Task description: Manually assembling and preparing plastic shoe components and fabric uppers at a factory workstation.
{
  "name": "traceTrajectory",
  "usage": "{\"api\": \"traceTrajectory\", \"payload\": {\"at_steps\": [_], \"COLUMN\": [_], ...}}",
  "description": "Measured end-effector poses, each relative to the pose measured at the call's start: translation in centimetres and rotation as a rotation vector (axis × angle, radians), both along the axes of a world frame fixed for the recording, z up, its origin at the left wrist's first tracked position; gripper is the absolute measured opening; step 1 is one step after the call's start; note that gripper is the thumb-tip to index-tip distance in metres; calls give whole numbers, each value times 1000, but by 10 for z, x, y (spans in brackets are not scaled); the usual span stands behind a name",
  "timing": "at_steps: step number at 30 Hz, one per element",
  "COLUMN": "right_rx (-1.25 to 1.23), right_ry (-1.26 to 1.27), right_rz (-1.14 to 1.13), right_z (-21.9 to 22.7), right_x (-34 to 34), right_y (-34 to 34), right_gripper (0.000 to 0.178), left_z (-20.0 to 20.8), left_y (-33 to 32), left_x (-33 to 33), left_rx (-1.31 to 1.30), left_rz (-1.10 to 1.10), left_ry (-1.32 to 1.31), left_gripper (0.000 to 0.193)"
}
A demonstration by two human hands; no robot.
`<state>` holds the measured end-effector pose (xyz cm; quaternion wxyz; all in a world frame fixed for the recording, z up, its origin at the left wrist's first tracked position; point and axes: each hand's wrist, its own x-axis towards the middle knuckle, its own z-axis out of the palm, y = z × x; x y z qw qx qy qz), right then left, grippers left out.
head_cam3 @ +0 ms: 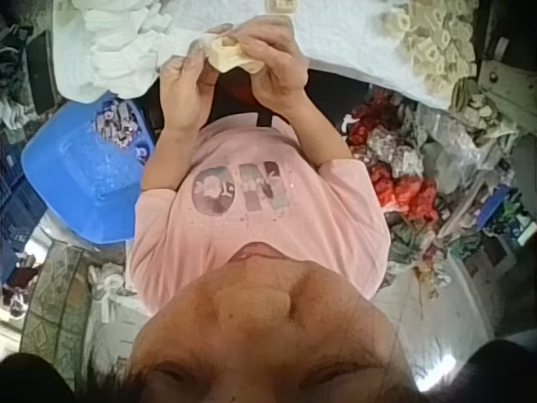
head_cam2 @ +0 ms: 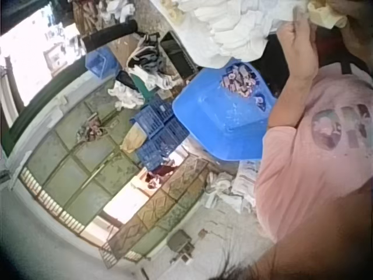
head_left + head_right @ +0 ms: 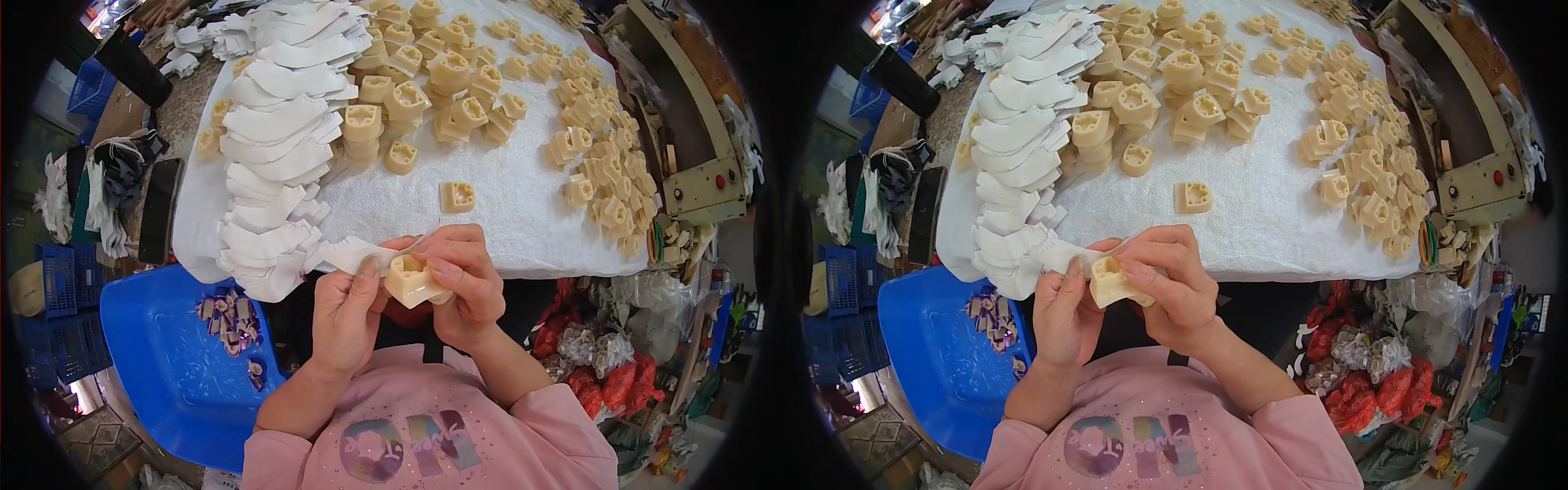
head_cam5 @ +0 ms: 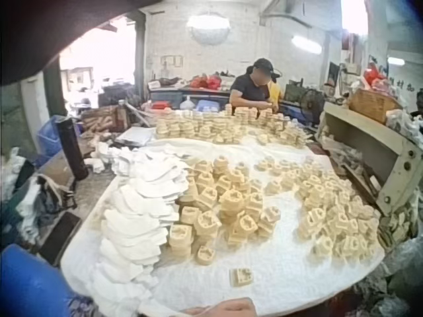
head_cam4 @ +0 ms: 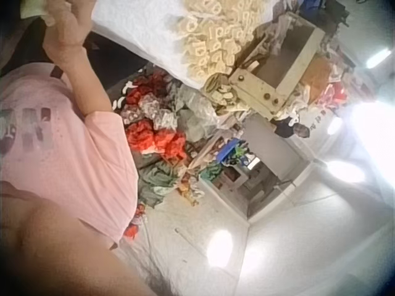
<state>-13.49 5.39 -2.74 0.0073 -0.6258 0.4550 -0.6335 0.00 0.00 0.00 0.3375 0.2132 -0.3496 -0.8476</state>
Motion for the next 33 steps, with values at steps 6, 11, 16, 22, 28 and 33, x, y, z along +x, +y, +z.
{"api": "traceTrajectory", "payload": {"at_steps": [6,11,16,22,28,33], "right_rx": [13,-21,21,106,437,515], "right_ry": [31,96,203,285,454,456], "right_rz": [-41,-118,-231,-265,-292,-251], "right_z": [0,-4,-5,8,31,28], "right_x": [2,1,-5,-8,-3,-4], "right_y": [-1,-6,-7,1,7,9], "right_gripper": [60,57,54,42,25,26], "left_z": [0,-7,-15,5,-8,-17], "left_y": [1,3,-1,-8,-6,1], "left_x": [2,3,3,4,6,-1], "left_rx": [-48,-353,-493,-642,-856,-1090], "left_rz": [-8,-2,58,273,275,377], "left_ry": [-38,-263,-248,-475,-580,-596], "left_gripper": [42,43,41,28,17,15]}}
